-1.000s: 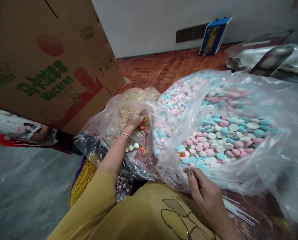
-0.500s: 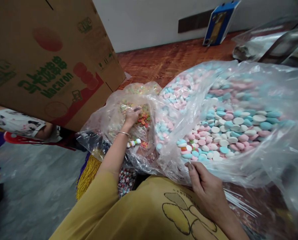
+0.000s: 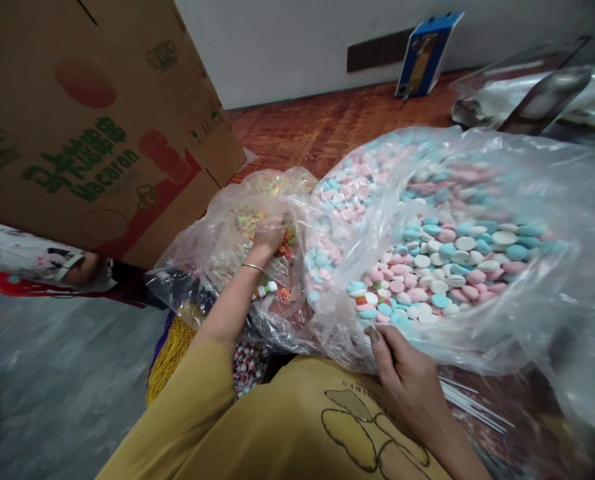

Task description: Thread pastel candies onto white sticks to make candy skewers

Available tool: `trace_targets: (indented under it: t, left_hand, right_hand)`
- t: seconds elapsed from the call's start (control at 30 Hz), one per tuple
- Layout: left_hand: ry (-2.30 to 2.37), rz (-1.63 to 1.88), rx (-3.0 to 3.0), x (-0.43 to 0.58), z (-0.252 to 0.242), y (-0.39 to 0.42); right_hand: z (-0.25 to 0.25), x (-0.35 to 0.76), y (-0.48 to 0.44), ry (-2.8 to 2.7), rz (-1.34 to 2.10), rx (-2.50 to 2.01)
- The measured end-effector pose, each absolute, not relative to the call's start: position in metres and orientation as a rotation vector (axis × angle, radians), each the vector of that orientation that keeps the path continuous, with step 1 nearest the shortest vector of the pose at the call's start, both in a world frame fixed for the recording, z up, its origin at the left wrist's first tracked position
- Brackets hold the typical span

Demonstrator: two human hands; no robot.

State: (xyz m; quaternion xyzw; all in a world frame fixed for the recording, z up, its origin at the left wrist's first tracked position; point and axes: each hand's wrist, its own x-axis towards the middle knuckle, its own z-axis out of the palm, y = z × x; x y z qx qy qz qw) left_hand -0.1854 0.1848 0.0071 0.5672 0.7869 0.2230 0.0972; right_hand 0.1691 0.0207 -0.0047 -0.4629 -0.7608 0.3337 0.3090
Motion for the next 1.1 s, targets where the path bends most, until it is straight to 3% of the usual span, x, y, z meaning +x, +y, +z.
trace_targets:
  t: [0.2, 0.3, 0.5, 1.1]
  left_hand:
    - [2.206, 0.993, 1.505, -0.167, 0.013, 0.144]
    - [1.755, 1.323, 1.056, -0.145, 0.022, 0.108]
    - [1.134, 1.254, 0.600, -0.087, 0.042, 0.055]
    - [1.270, 1.356, 1.056, -0.036, 0.049, 0.048]
  right_hand:
    - [0.001, 0.171, 0.020, -1.949, 0.855, -1.143]
    - [0.010, 0.168, 0.021, -1.956, 0.904, -1.086]
    - [0.022, 0.157, 0.018, -2.015, 1.123, -0.998]
    - [0.028, 0.176, 0.008, -1.828, 1.292, -1.099]
